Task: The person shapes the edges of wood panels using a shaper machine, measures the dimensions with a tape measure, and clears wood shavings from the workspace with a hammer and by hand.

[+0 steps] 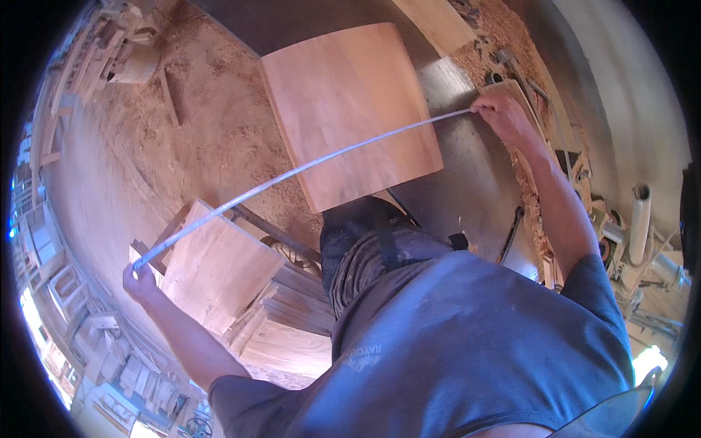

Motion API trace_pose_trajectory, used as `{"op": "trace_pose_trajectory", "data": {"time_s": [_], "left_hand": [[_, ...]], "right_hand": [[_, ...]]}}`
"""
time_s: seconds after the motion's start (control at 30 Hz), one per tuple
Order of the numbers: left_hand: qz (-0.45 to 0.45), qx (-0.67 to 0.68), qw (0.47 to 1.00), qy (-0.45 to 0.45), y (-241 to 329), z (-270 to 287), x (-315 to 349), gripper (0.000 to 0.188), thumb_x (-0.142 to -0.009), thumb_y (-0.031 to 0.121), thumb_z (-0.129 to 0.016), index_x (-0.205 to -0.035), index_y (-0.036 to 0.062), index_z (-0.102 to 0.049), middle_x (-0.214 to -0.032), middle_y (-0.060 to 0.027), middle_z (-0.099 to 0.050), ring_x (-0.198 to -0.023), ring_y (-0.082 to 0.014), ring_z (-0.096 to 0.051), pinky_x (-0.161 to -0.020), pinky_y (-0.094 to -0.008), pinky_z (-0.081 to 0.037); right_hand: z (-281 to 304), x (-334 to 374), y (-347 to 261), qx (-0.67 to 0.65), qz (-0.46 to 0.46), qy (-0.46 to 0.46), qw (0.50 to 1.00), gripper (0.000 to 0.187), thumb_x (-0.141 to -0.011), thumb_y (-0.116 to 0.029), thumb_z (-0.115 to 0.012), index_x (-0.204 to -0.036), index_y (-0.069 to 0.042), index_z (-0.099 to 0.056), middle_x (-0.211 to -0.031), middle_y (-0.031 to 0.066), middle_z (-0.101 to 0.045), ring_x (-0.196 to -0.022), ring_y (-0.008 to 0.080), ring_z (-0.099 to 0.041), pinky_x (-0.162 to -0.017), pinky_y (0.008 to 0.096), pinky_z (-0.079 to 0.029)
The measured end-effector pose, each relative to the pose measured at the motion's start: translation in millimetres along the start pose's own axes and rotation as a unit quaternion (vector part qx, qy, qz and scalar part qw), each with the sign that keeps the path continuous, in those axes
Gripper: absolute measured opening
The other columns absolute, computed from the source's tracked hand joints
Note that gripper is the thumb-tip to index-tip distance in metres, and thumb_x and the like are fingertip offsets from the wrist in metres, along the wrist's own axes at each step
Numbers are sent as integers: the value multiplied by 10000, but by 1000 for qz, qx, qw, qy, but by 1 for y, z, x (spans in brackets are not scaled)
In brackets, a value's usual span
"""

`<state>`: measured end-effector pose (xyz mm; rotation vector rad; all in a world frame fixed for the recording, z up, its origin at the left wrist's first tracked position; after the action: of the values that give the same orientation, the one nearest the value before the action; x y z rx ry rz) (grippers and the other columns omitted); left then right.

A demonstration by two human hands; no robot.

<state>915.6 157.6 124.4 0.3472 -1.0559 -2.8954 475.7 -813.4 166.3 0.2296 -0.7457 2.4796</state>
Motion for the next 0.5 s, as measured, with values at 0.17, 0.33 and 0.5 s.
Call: {"op": "trace_pose_trajectory", "data": {"time_s": [0.17, 0.33, 0.5], "left_hand": [[347, 675, 645, -87, -11, -135, 21, 316, -955, 127, -529, -1085, -153, -594, -931, -206, -609, -911, -352, -645, -1002, -503, -518], [358, 751, 512, -213, 249, -322, 211, 351, -993, 159, -560, -1182, -136, -579, -1258, -287, -612, -1213, -419, -587, -1116, -532, -450], [374, 616, 661, -209, 390, -364, 301, 247, -1069, 167, -475, -1210, -32, -512, -1171, -242, -641, -1168, -384, -619, -1014, -512, -511]], "right_hand": [[-18, -9, -26, 66, 75, -24, 995, 187, -915, -237, -600, -920, -70, -686, -940, 135, -668, -962, 361, -638, -824, 457, -517], [-49, -16, -67, 105, 93, -65, 988, 241, -919, -286, -578, -899, -69, -681, -942, 134, -677, -949, 369, -640, -810, 468, -514], [-71, -23, -88, 74, 35, -101, 991, 246, -903, -290, -594, -919, -67, -698, -939, 160, -686, -929, 383, -649, -795, 475, -518]]}}
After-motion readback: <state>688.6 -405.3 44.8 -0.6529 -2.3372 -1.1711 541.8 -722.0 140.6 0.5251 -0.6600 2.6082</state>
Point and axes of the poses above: each hand's wrist, its own x-axis away from the middle knuckle, its own z-axis out of the back of the hand, y = z × x, the point moved 8 cm from there along -x, towards the middle knuckle
